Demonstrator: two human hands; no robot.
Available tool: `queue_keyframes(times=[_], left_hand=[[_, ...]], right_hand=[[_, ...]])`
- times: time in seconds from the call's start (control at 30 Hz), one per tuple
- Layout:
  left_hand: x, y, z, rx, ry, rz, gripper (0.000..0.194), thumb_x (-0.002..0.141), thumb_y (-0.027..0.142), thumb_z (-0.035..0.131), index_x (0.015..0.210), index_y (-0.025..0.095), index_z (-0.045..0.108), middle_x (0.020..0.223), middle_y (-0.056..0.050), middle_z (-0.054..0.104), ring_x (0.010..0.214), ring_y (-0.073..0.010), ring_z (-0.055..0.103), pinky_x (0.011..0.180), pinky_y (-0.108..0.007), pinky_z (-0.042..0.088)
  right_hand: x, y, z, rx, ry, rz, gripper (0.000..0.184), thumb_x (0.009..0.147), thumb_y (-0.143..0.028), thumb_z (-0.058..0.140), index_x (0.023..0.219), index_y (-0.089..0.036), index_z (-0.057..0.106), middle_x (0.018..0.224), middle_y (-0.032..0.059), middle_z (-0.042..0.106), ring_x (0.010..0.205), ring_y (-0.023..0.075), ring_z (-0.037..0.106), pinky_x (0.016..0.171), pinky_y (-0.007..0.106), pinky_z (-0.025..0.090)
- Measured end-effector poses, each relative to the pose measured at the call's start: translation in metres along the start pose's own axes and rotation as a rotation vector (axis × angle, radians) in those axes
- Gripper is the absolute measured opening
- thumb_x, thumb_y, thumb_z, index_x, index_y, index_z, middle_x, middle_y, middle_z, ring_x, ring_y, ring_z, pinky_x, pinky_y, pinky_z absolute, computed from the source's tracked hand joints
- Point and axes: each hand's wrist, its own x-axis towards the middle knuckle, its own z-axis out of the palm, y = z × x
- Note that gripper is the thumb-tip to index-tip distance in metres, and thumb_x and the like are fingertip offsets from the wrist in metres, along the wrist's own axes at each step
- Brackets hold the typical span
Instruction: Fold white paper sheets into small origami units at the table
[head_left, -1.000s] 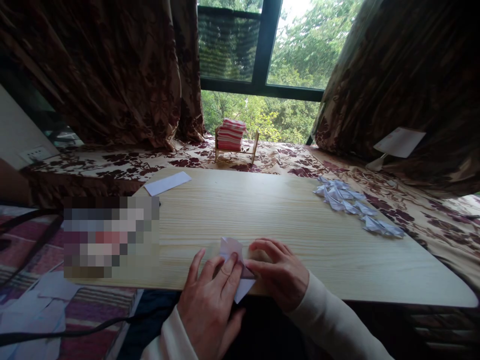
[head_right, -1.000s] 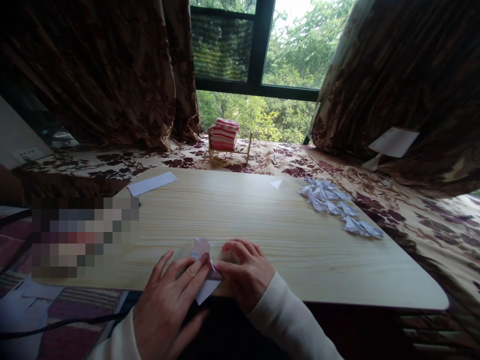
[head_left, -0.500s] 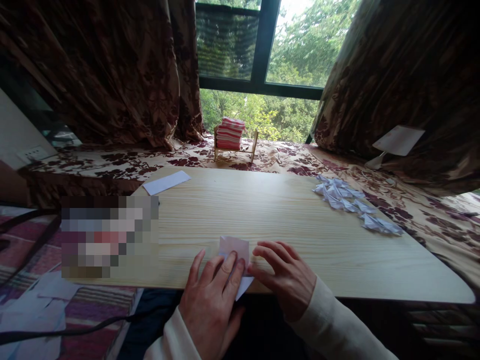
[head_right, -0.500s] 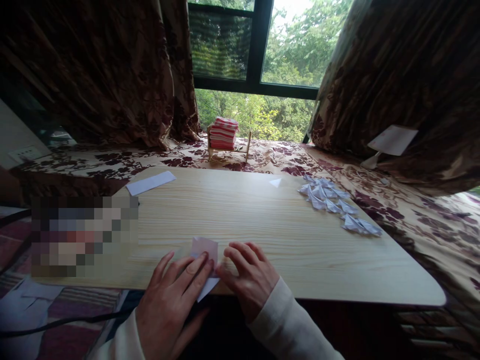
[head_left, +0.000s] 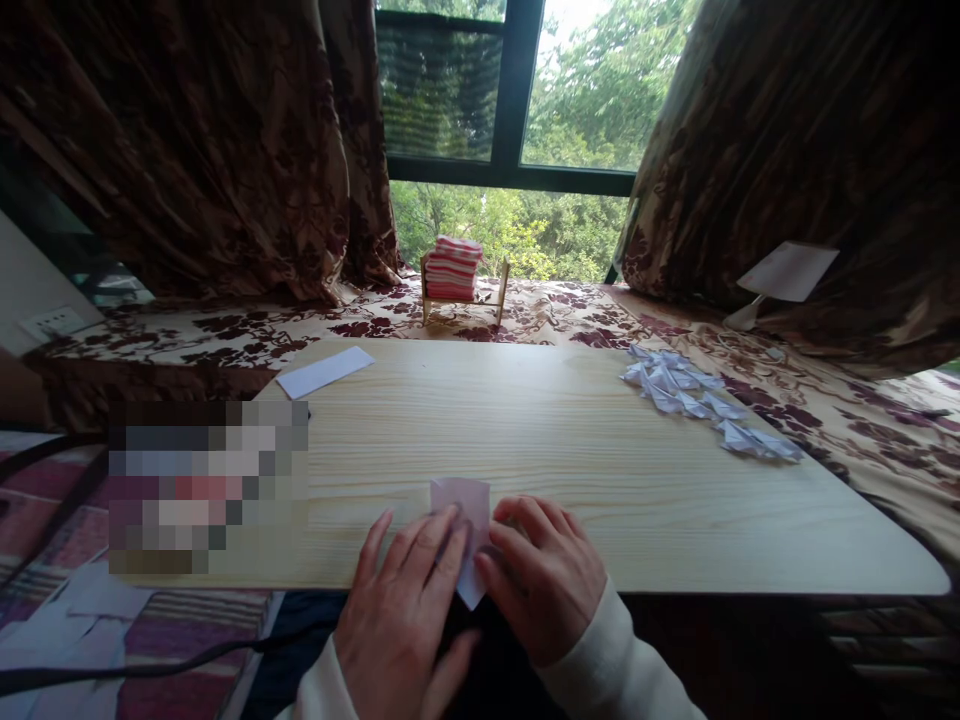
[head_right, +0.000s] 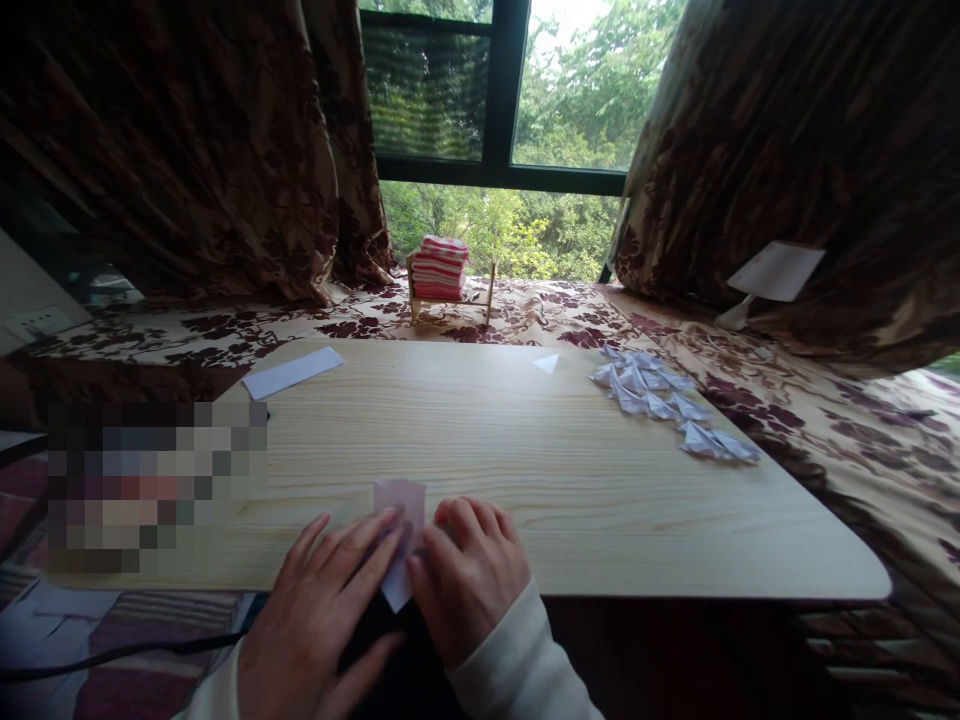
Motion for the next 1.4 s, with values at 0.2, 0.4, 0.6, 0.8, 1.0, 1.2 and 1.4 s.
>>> queue_keyframes(times=[0.2, 0.4, 0.6, 0.8, 1.0, 1.2, 1.4], left_hand=[[0.006, -0.028, -0.004, 0.123, 0.093, -0.187, 0.030, 0.075, 0.031, 0.053, 0.101, 0.015, 0.056, 0.112, -0.013, 0.057, 0.105, -0.0294, 0.048, 0.088, -0.050, 0.035], [0.033, -0.032, 0.013, -0.076, 0.091, -0.306, 0.007, 0.073, 0.025, 0.054, 0.075, 0.020, 0.058, 0.103, -0.007, 0.061, 0.103, -0.0255, 0.050, 0.087, -0.045, 0.038], [0.038, -0.025, 0.000, -0.268, -0.007, -0.355, 0.012, 0.077, 0.030, 0.050, 0.080, 0.021, 0.058, 0.085, -0.003, 0.063, 0.085, -0.0196, 0.055, 0.080, -0.038, 0.042], [0.035, -0.015, 0.009, -0.042, 0.113, -0.300, 0.012, 0.075, 0.026, 0.052, 0.065, 0.021, 0.057, 0.063, -0.001, 0.058, 0.076, -0.0207, 0.052, 0.081, -0.041, 0.036], [0.030, -0.008, 0.014, -0.052, 0.160, -0.272, 0.010, 0.077, 0.022, 0.051, 0.070, 0.022, 0.059, 0.069, -0.001, 0.059, 0.077, -0.0202, 0.053, 0.088, -0.045, 0.030], [0.012, -0.012, 0.002, -0.031, 0.115, -0.154, 0.017, 0.078, 0.018, 0.051, 0.092, 0.021, 0.061, 0.085, -0.004, 0.060, 0.085, -0.0198, 0.054, 0.093, -0.046, 0.027], [0.014, -0.015, 0.007, -0.080, 0.154, -0.159, 0.015, 0.078, 0.019, 0.049, 0.081, 0.021, 0.064, 0.080, -0.003, 0.059, 0.081, -0.0185, 0.053, 0.094, -0.048, 0.027]], right_hand=[[-0.005, -0.002, 0.003, 0.026, 0.011, 0.037, 0.014, 0.079, -0.026, 0.048, 0.078, -0.019, 0.060, 0.087, 0.0068, 0.057, 0.086, 0.0225, 0.049, 0.075, 0.036, 0.035], [-0.005, 0.001, 0.005, 0.018, 0.009, 0.027, 0.012, 0.079, -0.027, 0.049, 0.080, -0.020, 0.059, 0.087, 0.0059, 0.056, 0.085, 0.0213, 0.048, 0.076, 0.035, 0.036], [-0.006, 0.002, 0.004, 0.034, 0.013, 0.044, 0.014, 0.079, -0.028, 0.048, 0.079, -0.020, 0.059, 0.087, 0.0062, 0.055, 0.084, 0.0216, 0.048, 0.075, 0.035, 0.035], [-0.004, -0.001, 0.002, 0.027, 0.007, 0.065, 0.016, 0.079, -0.027, 0.048, 0.078, -0.019, 0.061, 0.087, 0.0072, 0.056, 0.085, 0.0224, 0.048, 0.075, 0.037, 0.035], [-0.004, 0.000, 0.001, 0.019, -0.004, 0.057, 0.016, 0.079, -0.029, 0.048, 0.083, -0.020, 0.061, 0.087, 0.0070, 0.056, 0.085, 0.0221, 0.048, 0.075, 0.036, 0.035], [-0.004, -0.001, 0.001, 0.010, -0.001, 0.057, 0.015, 0.079, -0.027, 0.049, 0.082, -0.019, 0.061, 0.086, 0.0066, 0.056, 0.085, 0.0218, 0.048, 0.076, 0.035, 0.035], [-0.004, -0.001, 0.000, 0.018, -0.029, 0.070, 0.017, 0.079, -0.028, 0.049, 0.088, -0.021, 0.062, 0.088, 0.0056, 0.056, 0.086, 0.0215, 0.048, 0.076, 0.035, 0.034]])
